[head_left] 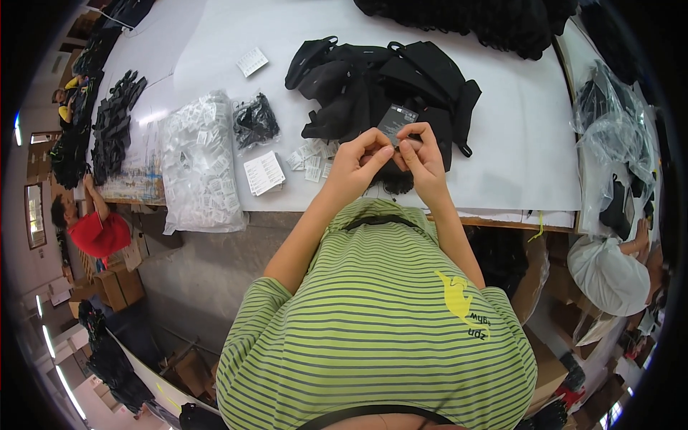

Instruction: The recorder is assembling small black fabric pouches by attaching plastic clips and inserting components.

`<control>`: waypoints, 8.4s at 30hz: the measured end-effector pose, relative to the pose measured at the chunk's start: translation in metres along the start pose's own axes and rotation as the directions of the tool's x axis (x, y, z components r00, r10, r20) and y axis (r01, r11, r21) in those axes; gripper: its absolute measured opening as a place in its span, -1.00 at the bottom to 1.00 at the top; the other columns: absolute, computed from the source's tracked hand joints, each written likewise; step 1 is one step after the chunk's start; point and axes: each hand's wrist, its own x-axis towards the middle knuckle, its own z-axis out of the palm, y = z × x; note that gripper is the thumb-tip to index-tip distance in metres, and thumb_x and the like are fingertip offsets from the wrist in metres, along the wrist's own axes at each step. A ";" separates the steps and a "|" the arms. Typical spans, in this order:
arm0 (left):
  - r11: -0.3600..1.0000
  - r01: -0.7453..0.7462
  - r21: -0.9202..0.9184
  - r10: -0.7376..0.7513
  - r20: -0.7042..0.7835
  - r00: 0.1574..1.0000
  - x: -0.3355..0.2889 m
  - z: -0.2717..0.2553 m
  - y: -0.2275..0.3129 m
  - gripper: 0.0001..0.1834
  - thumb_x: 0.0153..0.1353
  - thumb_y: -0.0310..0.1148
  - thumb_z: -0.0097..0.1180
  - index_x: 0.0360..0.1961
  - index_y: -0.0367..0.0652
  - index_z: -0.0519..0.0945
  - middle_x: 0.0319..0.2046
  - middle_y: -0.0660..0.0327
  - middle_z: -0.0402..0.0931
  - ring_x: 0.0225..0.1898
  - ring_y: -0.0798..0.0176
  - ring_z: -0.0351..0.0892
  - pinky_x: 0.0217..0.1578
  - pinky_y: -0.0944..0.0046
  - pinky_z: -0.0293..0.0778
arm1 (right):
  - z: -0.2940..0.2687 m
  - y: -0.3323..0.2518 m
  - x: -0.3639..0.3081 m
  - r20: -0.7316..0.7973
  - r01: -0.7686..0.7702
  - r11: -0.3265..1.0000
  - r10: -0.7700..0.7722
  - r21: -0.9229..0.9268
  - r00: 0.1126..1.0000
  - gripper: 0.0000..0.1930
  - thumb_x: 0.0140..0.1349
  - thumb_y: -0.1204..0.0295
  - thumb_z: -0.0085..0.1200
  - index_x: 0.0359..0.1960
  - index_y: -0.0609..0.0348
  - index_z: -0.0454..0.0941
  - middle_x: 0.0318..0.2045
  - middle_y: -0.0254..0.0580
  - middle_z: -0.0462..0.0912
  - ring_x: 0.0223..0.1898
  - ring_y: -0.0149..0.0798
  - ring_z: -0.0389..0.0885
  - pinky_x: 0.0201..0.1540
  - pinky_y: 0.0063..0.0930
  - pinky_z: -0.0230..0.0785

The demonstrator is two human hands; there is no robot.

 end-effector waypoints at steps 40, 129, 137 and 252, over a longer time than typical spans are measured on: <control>0.507 -0.341 0.792 0.471 0.077 0.879 -0.034 -0.044 -0.001 -0.55 -0.06 -0.41 0.26 -0.05 -0.08 0.53 0.07 0.31 0.44 0.02 0.16 0.36 0.02 0.19 0.22 | 0.005 -0.041 0.035 0.262 -0.018 0.664 0.319 -0.747 0.911 -0.81 0.13 0.39 0.14 -0.46 0.29 0.49 -0.63 -0.29 0.48 -0.56 -0.46 0.37 -0.45 -0.53 0.23; 0.858 0.063 0.510 -0.379 0.546 0.747 -0.058 -0.034 0.082 -0.74 0.17 -0.24 0.11 -0.39 -0.26 0.56 -0.65 0.07 0.47 -0.64 0.08 0.44 -0.59 0.24 0.28 | -0.022 -0.044 -0.013 -0.609 -0.177 0.977 0.212 0.118 0.764 -0.69 0.35 0.21 -0.09 -0.48 0.13 0.47 -0.70 -0.47 0.38 -0.73 -0.60 0.20 -0.67 -0.66 -0.07; 0.772 0.109 0.626 -0.313 0.226 0.922 -0.054 -0.030 0.083 -0.72 0.12 -0.22 0.19 -0.30 -0.22 0.52 -0.53 0.06 0.54 -0.51 0.01 0.50 -0.48 0.21 0.35 | -0.053 -0.049 -0.009 -0.658 -0.181 0.971 0.033 -0.159 0.752 -0.66 0.21 0.24 0.18 -0.64 0.18 0.49 -0.68 -0.61 0.33 -0.64 -0.70 0.12 -0.60 -0.75 -0.08; 0.989 -0.144 0.017 0.145 -0.080 0.986 -0.035 -0.026 0.018 -0.30 -0.02 -0.46 0.29 0.18 -0.19 0.27 0.15 0.16 0.31 0.03 0.18 0.43 0.02 0.25 0.33 | -0.005 -0.082 -0.036 -0.065 -0.082 0.949 0.065 -0.303 0.996 -0.60 0.05 0.56 0.20 -0.02 0.07 0.52 -0.28 -0.27 0.56 -0.19 -0.34 0.55 -0.14 -0.52 0.37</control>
